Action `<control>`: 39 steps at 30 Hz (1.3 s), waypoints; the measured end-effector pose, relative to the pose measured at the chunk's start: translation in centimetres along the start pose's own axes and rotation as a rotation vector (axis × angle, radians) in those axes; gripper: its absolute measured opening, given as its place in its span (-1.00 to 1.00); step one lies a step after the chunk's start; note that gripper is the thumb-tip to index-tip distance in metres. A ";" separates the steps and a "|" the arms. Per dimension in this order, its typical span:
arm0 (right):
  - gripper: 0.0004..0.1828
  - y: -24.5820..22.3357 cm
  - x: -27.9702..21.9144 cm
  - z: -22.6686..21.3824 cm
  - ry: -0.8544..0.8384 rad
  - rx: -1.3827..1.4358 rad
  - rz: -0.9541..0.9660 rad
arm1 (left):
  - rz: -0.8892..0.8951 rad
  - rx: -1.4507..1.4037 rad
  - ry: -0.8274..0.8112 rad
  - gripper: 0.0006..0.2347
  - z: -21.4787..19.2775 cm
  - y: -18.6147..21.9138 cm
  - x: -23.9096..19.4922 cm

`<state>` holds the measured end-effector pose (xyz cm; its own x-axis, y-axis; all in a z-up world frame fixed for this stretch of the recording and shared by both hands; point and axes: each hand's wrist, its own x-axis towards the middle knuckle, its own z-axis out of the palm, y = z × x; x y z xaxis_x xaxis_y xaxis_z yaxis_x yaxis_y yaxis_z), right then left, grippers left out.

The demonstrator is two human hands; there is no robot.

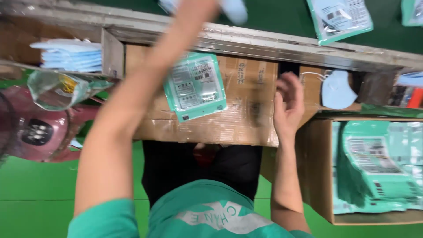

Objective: Packaging surgical face masks into plastic bags and boxes on a manufacturing line.

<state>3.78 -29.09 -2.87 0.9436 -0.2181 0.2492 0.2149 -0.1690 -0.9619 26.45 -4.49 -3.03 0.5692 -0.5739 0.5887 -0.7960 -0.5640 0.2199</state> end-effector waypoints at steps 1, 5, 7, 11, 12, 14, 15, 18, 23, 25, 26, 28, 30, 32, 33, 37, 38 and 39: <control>-0.56 -1.4 0.7 1.0 0.009 0.013 0.006 | 0.104 -0.011 0.012 -0.75 -0.9 1.6 -2.5; -0.34 0.6 -1.4 0.1 -0.097 -0.450 -0.288 | 0.184 -0.215 -0.067 -0.67 -4.3 15.4 -5.8; -0.36 4.3 -2.4 -1.6 -0.202 -0.381 -0.244 | 0.101 -0.339 -0.143 -0.59 -6.5 18.2 -7.1; -0.34 3.7 -3.2 -0.3 -0.276 -0.361 -0.042 | -0.290 -0.640 -0.084 -0.11 -3.9 16.6 -11.6; -0.15 2.1 -3.3 0.6 -0.302 -0.307 -0.094 | -0.364 -0.723 -0.048 0.12 -2.3 16.4 -13.0; -0.01 1.4 -4.2 1.1 -0.327 -0.275 -0.117 | -0.372 -0.740 -0.134 0.14 1.6 16.2 -15.0; 0.12 0.9 -4.6 1.3 -0.350 -0.242 -0.149 | -0.373 -0.752 -0.214 0.17 3.6 16.2 -16.0; 0.15 4.7 -6.2 0.7 -0.294 -0.240 0.103 | -0.502 -0.713 -0.211 0.11 4.4 17.0 -16.5; 0.20 4.9 -6.4 1.3 -0.238 -0.121 0.184 | -0.554 -0.753 -0.092 -0.07 6.0 18.0 -16.5; 0.24 4.4 -5.9 1.2 -0.307 -0.082 0.087 | -0.597 -0.855 -0.083 -0.24 7.1 18.3 -17.3; 0.21 4.3 -5.8 1.0 -0.286 -0.094 0.066 | -0.643 -0.834 0.014 -0.43 7.2 18.5 -17.6; 0.17 3.9 -6.1 0.8 -0.270 -0.102 0.058 | -0.701 -0.813 0.105 -0.63 5.9 19.1 -17.1; -0.24 3.1 -6.6 0.6 0.101 -0.174 -0.121 | -0.835 -0.795 0.254 -0.71 3.1 19.9 -15.2; -0.58 2.5 -7.0 1.6 0.085 -0.126 0.025 | -0.866 -0.751 0.274 -0.73 3.4 20.8 -15.6; -0.92 2.2 -7.0 2.0 0.067 -0.076 0.165 | -0.891 -0.709 0.298 -0.74 3.7 21.2 -15.6; -0.99 2.9 -6.9 5.0 -0.023 0.070 0.243 | -0.860 -0.623 0.284 -0.75 4.3 22.1 -17.0; -0.98 3.4 -6.7 5.1 -0.026 0.096 0.219 | -0.853 -0.619 0.230 -0.72 4.2 22.0 -17.2; -0.95 3.8 -6.5 5.2 -0.029 0.123 0.194 | -0.845 -0.614 0.176 -0.70 4.1 21.9 -17.4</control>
<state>-0.24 -23.33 -8.76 0.9767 -0.2071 0.0563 0.0558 -0.0081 -0.9984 -0.01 -9.26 -11.62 0.9879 -0.0133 0.1543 -0.1506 -0.3148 0.9371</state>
